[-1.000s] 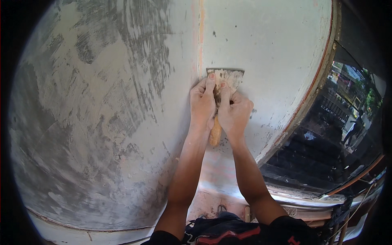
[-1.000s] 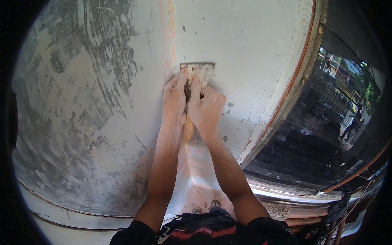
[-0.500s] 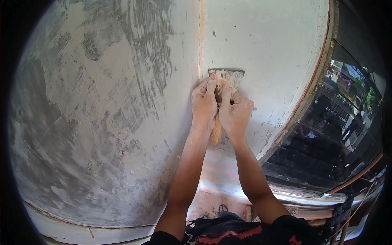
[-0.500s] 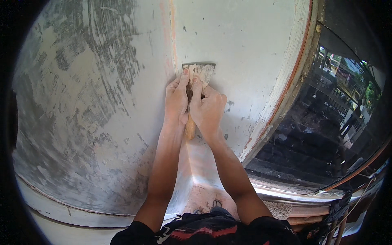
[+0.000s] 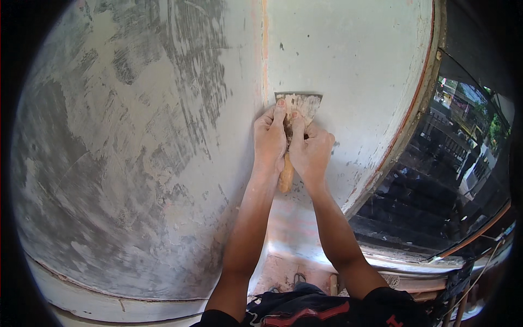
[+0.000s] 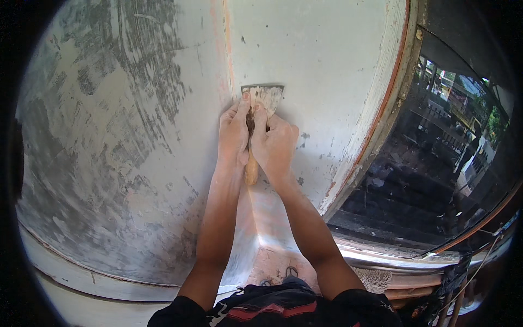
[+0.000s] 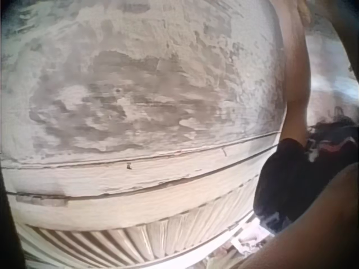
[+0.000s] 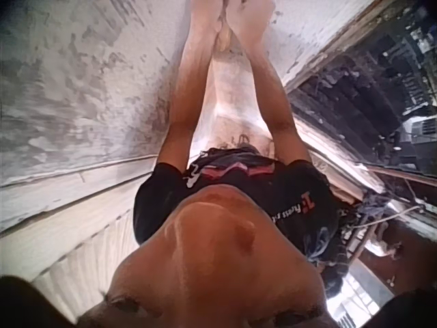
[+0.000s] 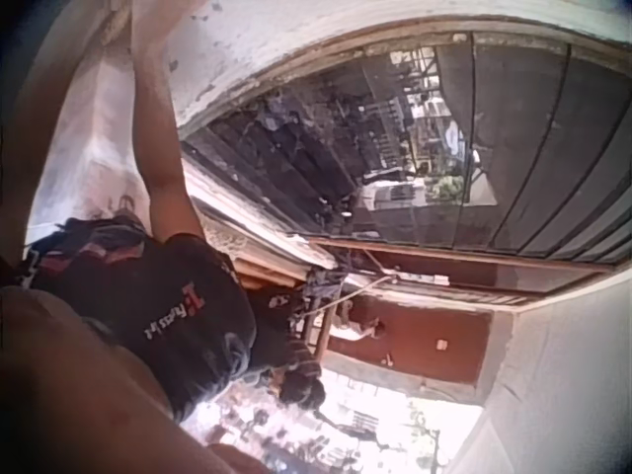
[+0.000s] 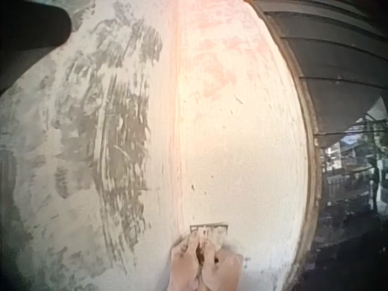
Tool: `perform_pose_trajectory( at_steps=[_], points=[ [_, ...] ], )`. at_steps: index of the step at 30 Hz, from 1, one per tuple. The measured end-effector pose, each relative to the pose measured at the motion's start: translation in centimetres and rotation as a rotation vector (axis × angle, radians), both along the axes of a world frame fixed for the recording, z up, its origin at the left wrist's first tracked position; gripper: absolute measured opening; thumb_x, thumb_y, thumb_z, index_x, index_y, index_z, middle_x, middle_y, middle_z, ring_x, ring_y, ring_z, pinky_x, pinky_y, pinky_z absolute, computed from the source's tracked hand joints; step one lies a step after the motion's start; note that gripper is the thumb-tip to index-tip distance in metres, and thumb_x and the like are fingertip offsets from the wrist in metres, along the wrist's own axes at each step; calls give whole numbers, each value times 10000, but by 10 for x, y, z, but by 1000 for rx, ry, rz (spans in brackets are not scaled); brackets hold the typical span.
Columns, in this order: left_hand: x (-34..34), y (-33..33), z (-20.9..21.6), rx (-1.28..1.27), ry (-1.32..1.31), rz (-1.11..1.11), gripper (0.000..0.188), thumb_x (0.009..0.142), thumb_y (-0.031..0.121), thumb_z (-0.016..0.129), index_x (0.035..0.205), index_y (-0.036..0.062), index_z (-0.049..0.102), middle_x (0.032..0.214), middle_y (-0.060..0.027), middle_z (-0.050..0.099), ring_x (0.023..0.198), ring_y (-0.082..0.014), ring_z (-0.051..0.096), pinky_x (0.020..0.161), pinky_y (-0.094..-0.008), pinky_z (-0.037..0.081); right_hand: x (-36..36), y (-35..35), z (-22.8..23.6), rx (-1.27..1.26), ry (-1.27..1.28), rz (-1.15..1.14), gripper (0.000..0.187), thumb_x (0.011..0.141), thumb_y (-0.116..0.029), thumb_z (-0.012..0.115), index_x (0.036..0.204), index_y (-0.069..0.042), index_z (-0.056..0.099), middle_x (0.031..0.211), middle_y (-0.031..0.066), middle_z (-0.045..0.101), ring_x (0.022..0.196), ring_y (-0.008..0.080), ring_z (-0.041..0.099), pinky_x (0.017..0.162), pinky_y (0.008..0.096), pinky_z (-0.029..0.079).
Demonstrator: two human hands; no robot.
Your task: The person scrapes old paint or plaster from a wall corner using a metal putty knife.
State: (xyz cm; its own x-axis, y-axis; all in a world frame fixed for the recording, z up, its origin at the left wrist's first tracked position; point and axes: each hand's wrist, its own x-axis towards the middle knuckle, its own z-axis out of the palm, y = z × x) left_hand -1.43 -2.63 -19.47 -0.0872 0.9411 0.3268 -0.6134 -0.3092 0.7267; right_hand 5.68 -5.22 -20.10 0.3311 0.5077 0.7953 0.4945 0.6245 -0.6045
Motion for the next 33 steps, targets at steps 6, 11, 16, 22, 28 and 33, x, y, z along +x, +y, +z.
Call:
perform_pose_trajectory(
  at_steps=[6,11,16,22,28,33],
  points=[
    [-2,2,8,28,62,51,372,1063,277,502,824,37,657,707,41,570,623,-37,457,552,-237,393,0,4,5,-16,-37,-14,393,971,-212,579,680,37,665,526,201,567,398,301,531,440,398,399],
    [0,6,4,44,88,68,375,1064,268,496,806,40,645,696,48,553,611,-36,437,540,-237,378,2,4,4,-15,-14,-3,399,975,-214,572,668,27,656,528,197,567,401,310,525,447,404,403],
    [-4,-4,-8,80,115,110,378,1068,261,480,816,33,645,691,54,541,597,-35,422,527,-241,360,1,-3,-2,20,-66,61,319,978,-212,570,824,21,723,585,198,614,435,314,567,467,390,443],
    [-8,-17,-47,-16,109,21,295,1068,254,478,1079,17,653,901,-10,653,798,-71,602,701,-237,500,8,-1,-24,-38,-54,181,278,968,-222,598,896,4,743,621,202,634,454,308,587,470,381,449],
    [-12,-8,-70,-19,36,14,270,1065,234,488,1087,19,649,912,-15,661,816,-80,620,731,-242,518,1,4,-42,-62,-33,150,320,950,-260,639,779,-6,734,571,187,614,416,290,556,443,382,415],
    [-8,-4,-61,-6,1,72,263,1059,227,505,1061,13,657,899,-15,661,791,-80,617,694,-227,514,3,15,-42,-128,-97,70,420,941,-291,655,643,2,695,504,174,577,370,294,518,420,396,395]
  ],
)
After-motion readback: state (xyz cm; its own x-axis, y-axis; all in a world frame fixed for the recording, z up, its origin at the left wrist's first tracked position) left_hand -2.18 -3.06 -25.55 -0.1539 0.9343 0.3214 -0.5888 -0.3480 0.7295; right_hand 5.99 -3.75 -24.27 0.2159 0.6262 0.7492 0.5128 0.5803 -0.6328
